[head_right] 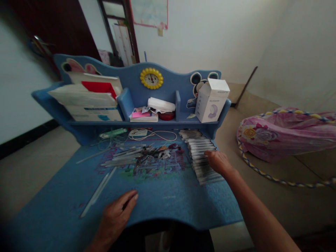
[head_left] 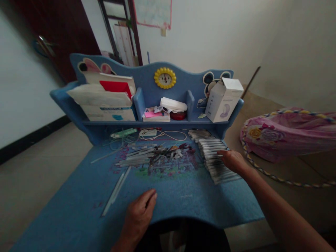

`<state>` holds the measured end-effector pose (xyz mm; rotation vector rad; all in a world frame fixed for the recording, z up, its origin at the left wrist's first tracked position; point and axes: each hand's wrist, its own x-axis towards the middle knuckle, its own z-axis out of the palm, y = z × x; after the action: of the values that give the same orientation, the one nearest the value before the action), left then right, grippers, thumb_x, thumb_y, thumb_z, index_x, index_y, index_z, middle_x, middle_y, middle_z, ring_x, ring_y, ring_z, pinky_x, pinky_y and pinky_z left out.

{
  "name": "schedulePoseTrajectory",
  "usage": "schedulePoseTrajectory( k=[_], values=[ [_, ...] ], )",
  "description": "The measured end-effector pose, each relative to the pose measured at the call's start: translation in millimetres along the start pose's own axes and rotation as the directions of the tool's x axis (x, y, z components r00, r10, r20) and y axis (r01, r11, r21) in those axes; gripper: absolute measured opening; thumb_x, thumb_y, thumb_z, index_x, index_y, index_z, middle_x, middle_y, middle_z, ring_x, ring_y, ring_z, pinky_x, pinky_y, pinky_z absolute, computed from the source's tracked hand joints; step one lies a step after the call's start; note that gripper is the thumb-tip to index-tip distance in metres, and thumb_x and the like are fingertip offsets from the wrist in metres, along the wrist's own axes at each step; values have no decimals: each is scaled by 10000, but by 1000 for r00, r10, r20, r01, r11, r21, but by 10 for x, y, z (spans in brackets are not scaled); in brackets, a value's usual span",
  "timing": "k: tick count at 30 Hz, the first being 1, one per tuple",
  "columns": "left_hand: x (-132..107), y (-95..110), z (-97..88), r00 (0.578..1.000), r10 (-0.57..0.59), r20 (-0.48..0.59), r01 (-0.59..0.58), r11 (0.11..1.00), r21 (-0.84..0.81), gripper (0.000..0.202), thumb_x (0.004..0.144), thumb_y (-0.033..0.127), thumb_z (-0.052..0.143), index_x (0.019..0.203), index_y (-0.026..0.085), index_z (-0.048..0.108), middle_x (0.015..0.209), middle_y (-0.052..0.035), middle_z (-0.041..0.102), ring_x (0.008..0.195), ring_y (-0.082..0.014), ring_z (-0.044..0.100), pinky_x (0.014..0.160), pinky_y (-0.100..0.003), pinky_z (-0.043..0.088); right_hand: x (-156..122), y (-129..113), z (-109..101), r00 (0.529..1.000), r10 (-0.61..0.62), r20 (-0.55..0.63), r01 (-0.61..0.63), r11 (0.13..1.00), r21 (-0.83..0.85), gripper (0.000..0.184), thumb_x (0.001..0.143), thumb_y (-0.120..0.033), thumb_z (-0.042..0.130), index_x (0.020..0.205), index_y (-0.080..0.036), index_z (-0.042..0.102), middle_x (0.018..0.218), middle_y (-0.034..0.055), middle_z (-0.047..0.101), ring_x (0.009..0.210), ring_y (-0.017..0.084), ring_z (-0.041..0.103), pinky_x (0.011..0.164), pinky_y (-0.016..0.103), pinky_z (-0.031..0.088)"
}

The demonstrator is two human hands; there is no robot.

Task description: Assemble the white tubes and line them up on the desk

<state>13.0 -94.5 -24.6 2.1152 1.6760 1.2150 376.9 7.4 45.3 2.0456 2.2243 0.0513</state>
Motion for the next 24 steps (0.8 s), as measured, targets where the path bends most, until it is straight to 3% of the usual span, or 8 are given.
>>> schedulePoseTrajectory(
  k=[6,11,14,18,24],
  values=[
    [17,57,-43,980,-188,63,192,980,-60,239,810,345,485,817,191,667,622,14,698,554,-130,658,586,-190,536,-52,-78,72,998,-3,-59,4,1000,20,332,866,-248,413,1151,-250,582,926,92,707,850,238,657,676,285,442],
    [8,78,-55,968,-228,106,237,968,-79,242,815,324,468,830,178,660,614,11,682,545,-123,639,566,-187,510,-114,-279,179,983,-34,-182,51,995,91,296,862,-279,410,1050,-245,636,850,71,719,758,233,668,624,280,441],
    [10,85,-64,964,-234,128,248,964,-101,232,812,314,467,829,182,658,642,7,689,564,-123,641,579,-188,505,-125,-512,166,971,-82,-223,131,968,215,282,859,-281,411,999,-241,652,840,50,719,768,210,664,642,259,436],
    [16,95,-87,956,-252,151,271,954,-130,223,810,309,466,822,188,652,641,10,685,575,-125,638,593,-191,499,-58,-959,54,964,-203,-171,252,899,358,260,855,-278,432,974,-235,659,831,38,717,776,187,662,662,236,428],
    [8,122,-137,945,-271,182,302,937,-173,221,820,299,449,791,195,642,608,21,647,554,-120,607,555,-187,469,180,-1541,-65,983,-175,-49,181,933,311,255,856,-273,446,1004,-236,649,904,48,703,899,180,633,723,224,408]
  ],
)
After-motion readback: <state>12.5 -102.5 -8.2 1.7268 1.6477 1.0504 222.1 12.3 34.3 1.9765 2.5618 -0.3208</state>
